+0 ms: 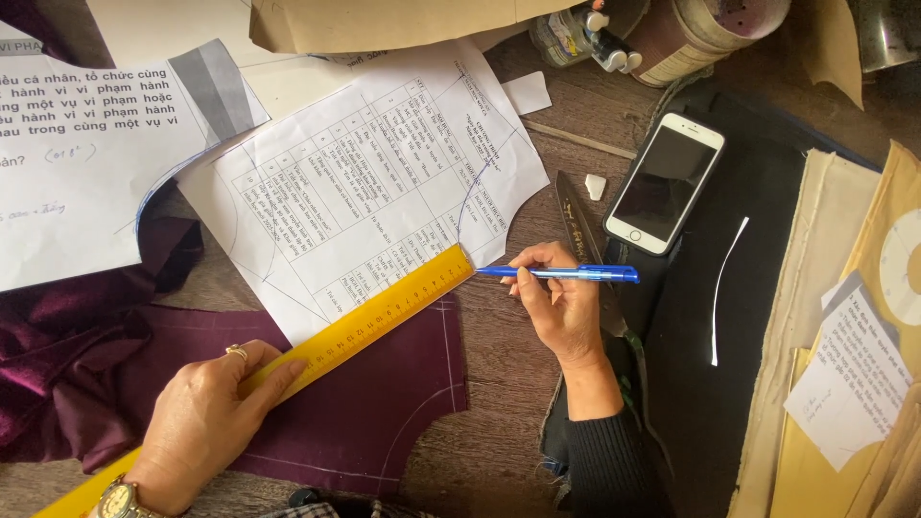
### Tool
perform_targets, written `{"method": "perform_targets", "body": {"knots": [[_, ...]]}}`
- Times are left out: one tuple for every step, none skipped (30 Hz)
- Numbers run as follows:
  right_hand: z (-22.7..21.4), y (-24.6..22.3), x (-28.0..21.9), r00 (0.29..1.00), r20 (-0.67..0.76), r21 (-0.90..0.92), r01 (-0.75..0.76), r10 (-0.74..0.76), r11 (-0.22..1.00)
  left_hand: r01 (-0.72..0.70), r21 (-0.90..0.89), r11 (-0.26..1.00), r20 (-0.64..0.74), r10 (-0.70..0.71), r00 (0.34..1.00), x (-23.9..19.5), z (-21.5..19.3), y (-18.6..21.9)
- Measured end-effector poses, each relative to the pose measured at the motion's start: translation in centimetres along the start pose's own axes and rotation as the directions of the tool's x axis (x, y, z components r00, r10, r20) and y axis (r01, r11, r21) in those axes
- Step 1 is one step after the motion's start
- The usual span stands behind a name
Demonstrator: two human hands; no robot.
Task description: The person uses scissors to trim a printed paper pattern along a curved edge, then uses a ruler and pen to draw straight lines and mark measurements on the pattern. The person handles the paper, ruler, pen, and scissors throughout the task.
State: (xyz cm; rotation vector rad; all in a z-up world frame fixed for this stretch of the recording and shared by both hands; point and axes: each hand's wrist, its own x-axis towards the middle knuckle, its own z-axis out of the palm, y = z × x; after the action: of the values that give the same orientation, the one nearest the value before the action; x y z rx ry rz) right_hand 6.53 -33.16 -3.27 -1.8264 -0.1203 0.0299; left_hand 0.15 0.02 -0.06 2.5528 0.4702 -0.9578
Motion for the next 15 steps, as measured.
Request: {"method": "perform_targets", "body": {"knots": [[-0.01,0.03,0.01,1.0,0.0,0.0,0.0,0.0,1.0,0.0,0.0,1.0,0.0,0.0,1.0,0.0,0.02,-0.01],[0.0,0.07,0.01,1.0,0.002,-0.001,0.004,-0.004,1.0,0.0,-0.001,1.0,-0.004,0.0,1.0,0.01,0.06,-0.03],[0.0,0.11,0.01,1.0,0.005,-0.003,0.009,-0.009,1.0,-0.001,-0.002,1.0,-0.008,0.001,1.0,0.02,0.1,-0.05],[-0.01,0.1,0.03,1.0,0.005,-0.002,0.009,-0.009,1.0,-0.001,-0.002,1.0,-0.008,0.001,1.0,0.08,0.22,-0.19],[-0.03,0.1,0.05,1.0,0.015,-0.008,0.012,-0.012,1.0,-0.015,-0.002,1.0,-0.021,0.015,1.0,0.13,0.35,-0.32],[-0.05,0.09,0.07,1.0,0.026,-0.013,0.015,-0.015,1.0,-0.029,-0.001,1.0,-0.034,0.029,0.999,0.19,0.47,-0.44],[-0.08,0.06,0.06,1.0,0.026,-0.013,0.014,-0.014,1.0,-0.029,-0.001,1.0,-0.034,0.029,0.999,0.11,0.32,-0.25],[-0.08,0.02,0.07,1.0,0.027,-0.025,0.016,-0.015,1.0,-0.015,-0.003,1.0,-0.019,0.015,1.0,0.04,0.17,-0.07],[-0.09,-0.02,0.07,0.999,0.028,-0.036,0.017,-0.016,0.999,0.0,-0.006,1.0,-0.005,0.0,1.0,-0.03,0.0,0.1],[-0.08,0.0,0.07,0.999,0.028,-0.036,0.017,-0.016,0.999,0.0,-0.006,1.0,-0.005,0.0,1.0,-0.04,0.04,0.09],[-0.08,0.01,0.07,0.999,0.029,-0.031,0.012,-0.011,0.999,-0.004,-0.007,1.0,-0.012,0.004,1.0,-0.05,0.08,0.08],[-0.07,0.02,0.04,1.0,0.031,-0.026,0.008,-0.007,1.0,-0.008,-0.008,1.0,-0.019,0.007,1.0,-0.08,0.12,0.05],[-0.07,0.14,0.02,0.999,0.031,-0.026,0.008,-0.007,1.0,-0.007,-0.008,1.0,-0.02,0.007,1.0,-0.06,0.1,0.02],[-0.11,0.24,-0.02,1.0,0.025,-0.028,0.0,0.0,1.0,-0.011,-0.004,1.0,-0.018,0.011,1.0,-0.06,0.1,0.01],[-0.14,0.34,-0.05,1.0,0.019,-0.03,-0.007,0.008,1.0,-0.015,0.0,1.0,-0.016,0.015,1.0,-0.05,0.09,0.0]]}}
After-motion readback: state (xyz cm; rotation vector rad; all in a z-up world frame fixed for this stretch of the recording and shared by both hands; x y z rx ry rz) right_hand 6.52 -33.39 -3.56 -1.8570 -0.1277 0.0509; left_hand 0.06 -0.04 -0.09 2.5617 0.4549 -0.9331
